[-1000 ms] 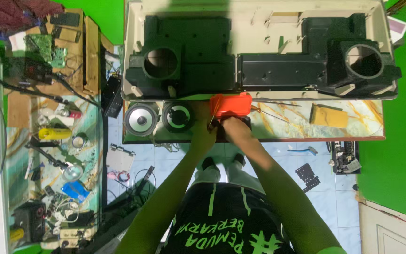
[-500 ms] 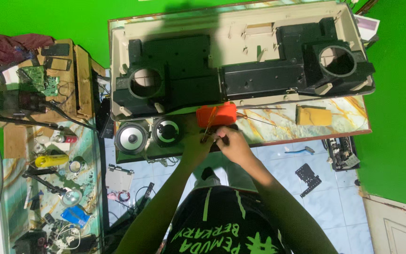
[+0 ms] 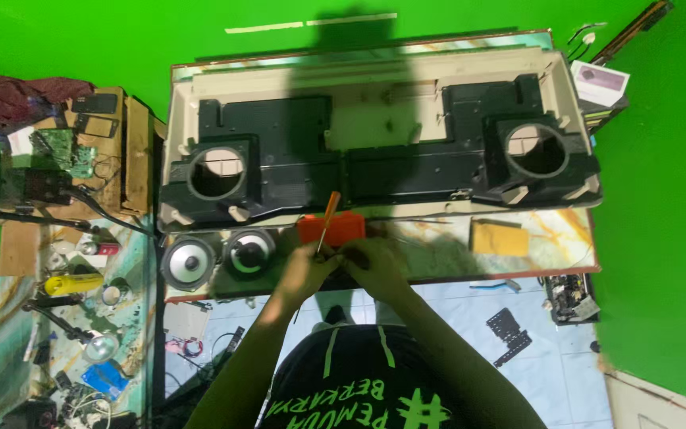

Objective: The person unscrews and removes internal components from the casing of an instrument using a screwdriver, handling small screws and electronic parts.

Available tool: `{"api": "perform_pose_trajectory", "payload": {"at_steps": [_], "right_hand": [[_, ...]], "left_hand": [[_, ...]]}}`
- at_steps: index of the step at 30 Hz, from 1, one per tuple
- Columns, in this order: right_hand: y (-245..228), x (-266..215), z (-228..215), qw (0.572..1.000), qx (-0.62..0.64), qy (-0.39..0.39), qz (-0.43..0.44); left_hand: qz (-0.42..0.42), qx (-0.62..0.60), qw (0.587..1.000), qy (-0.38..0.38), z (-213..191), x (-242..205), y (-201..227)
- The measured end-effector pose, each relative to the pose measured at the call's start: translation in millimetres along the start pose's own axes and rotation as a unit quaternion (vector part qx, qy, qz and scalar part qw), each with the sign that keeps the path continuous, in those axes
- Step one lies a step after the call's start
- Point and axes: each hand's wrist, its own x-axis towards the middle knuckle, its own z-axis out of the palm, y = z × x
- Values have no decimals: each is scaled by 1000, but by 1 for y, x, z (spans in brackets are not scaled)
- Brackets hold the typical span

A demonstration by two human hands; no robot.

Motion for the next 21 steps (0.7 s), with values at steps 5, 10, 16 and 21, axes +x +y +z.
{"api": "perform_pose_trajectory", "payload": {"at_steps": [5,10,16,21], "right_hand": [[16,22,-58,991,131,-35,-4],[43,40,-128,954,286,-36,83],[60,54,-185,959,271,-9,88],[64,70,-221,974,214,23,70]], "left_hand": [[42,3,997,68,44,30,38],[62,38,988,134,100,61,88],[29,13,994,103,148,84,122],[209,59,958,185,174,123,147]]}}
